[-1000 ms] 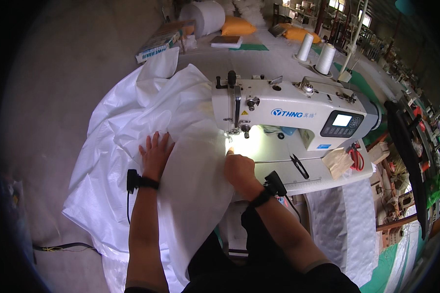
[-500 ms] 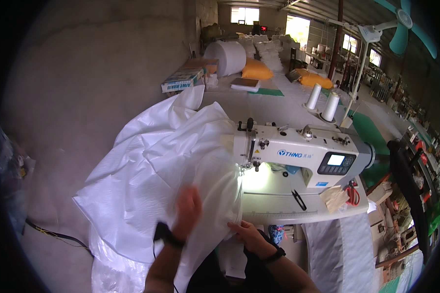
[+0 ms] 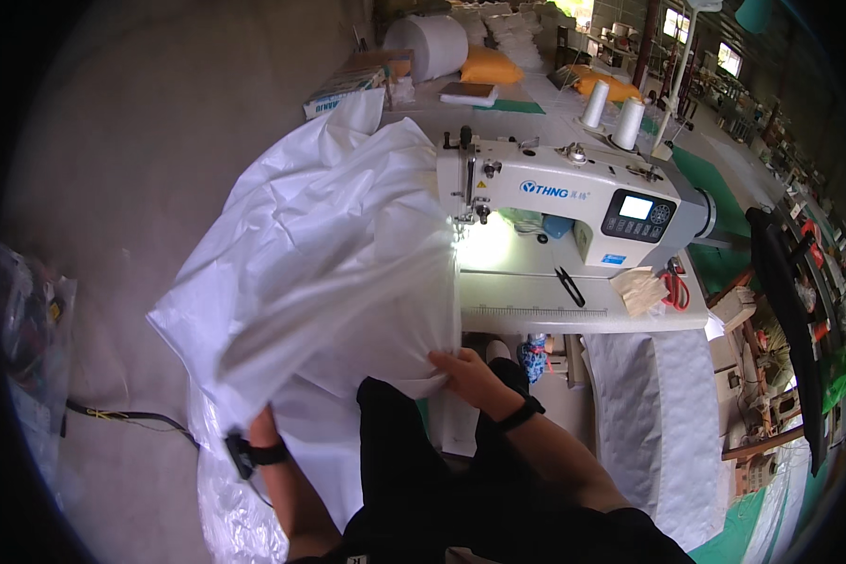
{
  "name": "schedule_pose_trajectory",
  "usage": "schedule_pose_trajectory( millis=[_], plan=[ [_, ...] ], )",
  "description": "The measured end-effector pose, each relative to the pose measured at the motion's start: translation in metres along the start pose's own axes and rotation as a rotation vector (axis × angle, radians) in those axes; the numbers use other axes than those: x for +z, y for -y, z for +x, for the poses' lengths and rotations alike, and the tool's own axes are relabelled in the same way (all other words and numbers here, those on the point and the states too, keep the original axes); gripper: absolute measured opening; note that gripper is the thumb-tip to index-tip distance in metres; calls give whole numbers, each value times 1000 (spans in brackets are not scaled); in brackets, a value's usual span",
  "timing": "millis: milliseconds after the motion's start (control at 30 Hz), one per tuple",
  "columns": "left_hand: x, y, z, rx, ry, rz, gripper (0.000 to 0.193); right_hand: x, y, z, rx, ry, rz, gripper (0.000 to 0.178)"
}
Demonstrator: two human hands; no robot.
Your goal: The recorder is sewing large white plastic bags using an industrial sewing machine.
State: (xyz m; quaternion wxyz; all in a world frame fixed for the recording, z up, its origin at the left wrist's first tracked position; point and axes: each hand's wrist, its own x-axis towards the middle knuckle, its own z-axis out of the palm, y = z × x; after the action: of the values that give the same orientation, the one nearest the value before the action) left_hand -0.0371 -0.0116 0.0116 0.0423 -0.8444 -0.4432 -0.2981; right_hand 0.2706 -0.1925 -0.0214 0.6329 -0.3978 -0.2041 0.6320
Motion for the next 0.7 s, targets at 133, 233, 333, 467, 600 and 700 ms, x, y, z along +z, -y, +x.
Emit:
schedule_pose_trajectory(
  millis=[133,233,333,467,600,700],
  plan=[
    [-79,-6,62,44,-162,98,27,1,-15,-32,-64,-107,284,45],
    [-105,-33,71,93,-183,94,27,12,-37,-39,-32,-70,315,44],
    [-118,-56,67,127,-207,73,23,31,-51,-31,-72,191,55,47],
    [-139,-74,67,208,-42,46,21,73,-64,-26,-19,277,-211,49],
    [-166,-97,67,-210,654,-670,24,116,-62,-13,70,336,-164,45],
    [-183,-112,66,-113,948,-871,27,126,-40,14,-162,120,66,35]
  ],
)
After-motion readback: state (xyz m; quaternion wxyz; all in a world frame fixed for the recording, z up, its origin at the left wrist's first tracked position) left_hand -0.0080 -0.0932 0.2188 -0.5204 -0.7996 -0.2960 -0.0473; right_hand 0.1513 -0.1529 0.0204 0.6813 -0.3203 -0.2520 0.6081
